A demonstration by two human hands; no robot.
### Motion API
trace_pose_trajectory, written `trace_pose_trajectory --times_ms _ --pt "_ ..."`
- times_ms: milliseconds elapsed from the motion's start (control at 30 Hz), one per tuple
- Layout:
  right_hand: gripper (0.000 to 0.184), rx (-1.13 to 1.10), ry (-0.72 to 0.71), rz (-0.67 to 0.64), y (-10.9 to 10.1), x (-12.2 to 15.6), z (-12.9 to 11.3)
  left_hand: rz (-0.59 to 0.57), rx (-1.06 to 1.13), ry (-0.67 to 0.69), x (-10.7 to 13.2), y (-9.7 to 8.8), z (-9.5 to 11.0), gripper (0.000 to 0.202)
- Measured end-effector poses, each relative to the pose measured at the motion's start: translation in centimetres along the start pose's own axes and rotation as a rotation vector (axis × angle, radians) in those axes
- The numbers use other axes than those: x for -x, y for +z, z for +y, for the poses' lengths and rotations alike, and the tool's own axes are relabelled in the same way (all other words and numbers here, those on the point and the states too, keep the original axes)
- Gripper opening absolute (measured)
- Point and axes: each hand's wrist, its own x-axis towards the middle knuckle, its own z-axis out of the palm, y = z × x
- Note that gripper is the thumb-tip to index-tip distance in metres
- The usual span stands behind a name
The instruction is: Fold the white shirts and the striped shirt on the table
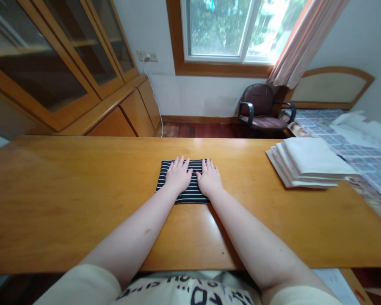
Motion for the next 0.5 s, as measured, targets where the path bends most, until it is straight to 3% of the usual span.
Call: trace_pose_trajectory --times_ms 300,500 --pt "0.062 -0.020 0.000 -0.007 -0.1 0.2 0.1 -0.048 -0.033 -0.122 1.2 -1.5 -6.9 0.060" --pt "0.066 0.004 0.028 0.029 -1.2 0.7 -0.6 -0.055 -0.023 -0.144 1.5 -1.5 -7.9 0.058"
